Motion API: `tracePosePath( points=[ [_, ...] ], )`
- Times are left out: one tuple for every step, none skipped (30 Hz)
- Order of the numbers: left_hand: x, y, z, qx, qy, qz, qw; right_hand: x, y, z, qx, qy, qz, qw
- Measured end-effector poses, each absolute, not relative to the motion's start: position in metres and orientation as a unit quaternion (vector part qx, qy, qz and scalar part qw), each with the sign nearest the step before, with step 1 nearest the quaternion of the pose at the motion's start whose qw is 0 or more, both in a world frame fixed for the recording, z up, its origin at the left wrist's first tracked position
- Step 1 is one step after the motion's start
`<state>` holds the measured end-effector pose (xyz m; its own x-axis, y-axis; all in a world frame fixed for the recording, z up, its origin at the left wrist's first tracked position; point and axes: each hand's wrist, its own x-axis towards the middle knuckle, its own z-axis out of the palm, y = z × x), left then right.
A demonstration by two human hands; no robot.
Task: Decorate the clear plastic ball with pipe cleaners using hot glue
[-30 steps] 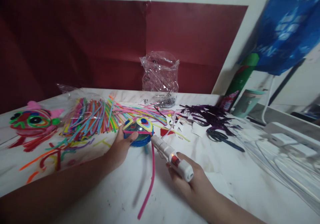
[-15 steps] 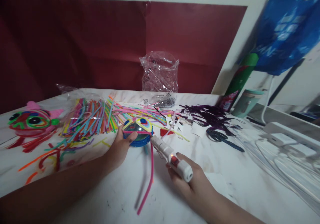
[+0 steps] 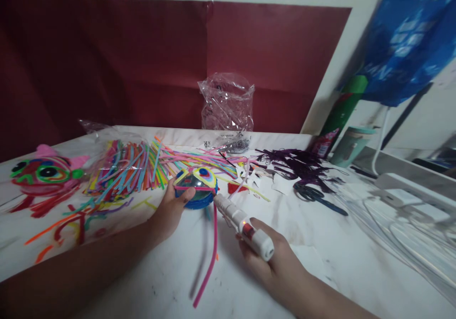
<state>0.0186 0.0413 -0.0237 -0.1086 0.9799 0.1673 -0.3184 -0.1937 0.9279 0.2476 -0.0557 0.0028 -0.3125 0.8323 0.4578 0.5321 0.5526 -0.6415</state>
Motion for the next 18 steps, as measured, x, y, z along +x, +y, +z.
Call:
tracePosePath(
  points=[
    [0.0189, 0.041, -0.0229, 0.431, 0.38, 0.638, 0.512, 0.2473, -0.0561, 0.003, -0.432, -0.788, 0.189, 0.395],
    [0.0193, 0.0406, -0.0218, 0.427, 0.378, 0.638, 0.517, 0.2471, -0.0565, 0.0031, -0.431, -0.789, 0.188, 0.395],
    [0.0197, 0.0402, -0.0207, 0.425, 0.376, 0.637, 0.522, 0.247, -0.0568, 0.003, -0.432, -0.789, 0.189, 0.395],
    [0.02, 0.0399, -0.0197, 0.422, 0.374, 0.637, 0.526, 0.247, -0.0571, 0.0028, -0.433, -0.788, 0.191, 0.394],
    [0.0201, 0.0397, -0.0191, 0.42, 0.374, 0.636, 0.528, 0.2471, -0.0573, 0.0024, -0.435, -0.787, 0.191, 0.394],
    [0.0201, 0.0397, -0.0188, 0.419, 0.375, 0.636, 0.528, 0.2475, -0.0573, 0.002, -0.438, -0.785, 0.191, 0.395],
    [0.0199, 0.0397, -0.019, 0.419, 0.376, 0.636, 0.528, 0.248, -0.0572, 0.0017, -0.44, -0.782, 0.192, 0.396],
    [0.0197, 0.0399, -0.0196, 0.42, 0.378, 0.636, 0.526, 0.2485, -0.0569, 0.0013, -0.442, -0.78, 0.193, 0.398],
    [0.0194, 0.0401, -0.0204, 0.423, 0.379, 0.635, 0.524, 0.249, -0.0566, 0.0011, -0.443, -0.778, 0.195, 0.401],
    [0.0191, 0.0403, -0.0212, 0.425, 0.38, 0.634, 0.522, 0.2494, -0.0564, 0.0009, -0.444, -0.776, 0.197, 0.402],
    [0.0189, 0.0405, -0.0219, 0.427, 0.38, 0.634, 0.521, 0.2496, -0.0562, 0.0009, -0.445, -0.774, 0.201, 0.403],
    [0.0187, 0.0406, -0.0224, 0.428, 0.378, 0.635, 0.521, 0.2496, -0.0563, 0.0011, -0.445, -0.773, 0.203, 0.403],
    [0.0186, 0.0405, -0.0225, 0.428, 0.376, 0.636, 0.52, 0.2493, -0.0565, 0.0013, -0.446, -0.772, 0.204, 0.403],
    [0.0186, 0.0404, -0.0224, 0.428, 0.374, 0.637, 0.52, 0.2489, -0.057, 0.0017, -0.446, -0.773, 0.205, 0.402],
    [0.0187, 0.0403, -0.0222, 0.427, 0.373, 0.638, 0.521, 0.2484, -0.0576, 0.002, -0.446, -0.774, 0.205, 0.4],
    [0.0188, 0.0401, -0.022, 0.426, 0.372, 0.638, 0.523, 0.2478, -0.0582, 0.0023, -0.445, -0.776, 0.205, 0.397],
    [0.0189, 0.0401, -0.0218, 0.425, 0.371, 0.638, 0.524, 0.2472, -0.0588, 0.0025, -0.444, -0.778, 0.204, 0.394],
    [0.0189, 0.0401, -0.0219, 0.424, 0.369, 0.64, 0.524, 0.2468, -0.0592, 0.0026, -0.442, -0.78, 0.203, 0.393]
  ],
)
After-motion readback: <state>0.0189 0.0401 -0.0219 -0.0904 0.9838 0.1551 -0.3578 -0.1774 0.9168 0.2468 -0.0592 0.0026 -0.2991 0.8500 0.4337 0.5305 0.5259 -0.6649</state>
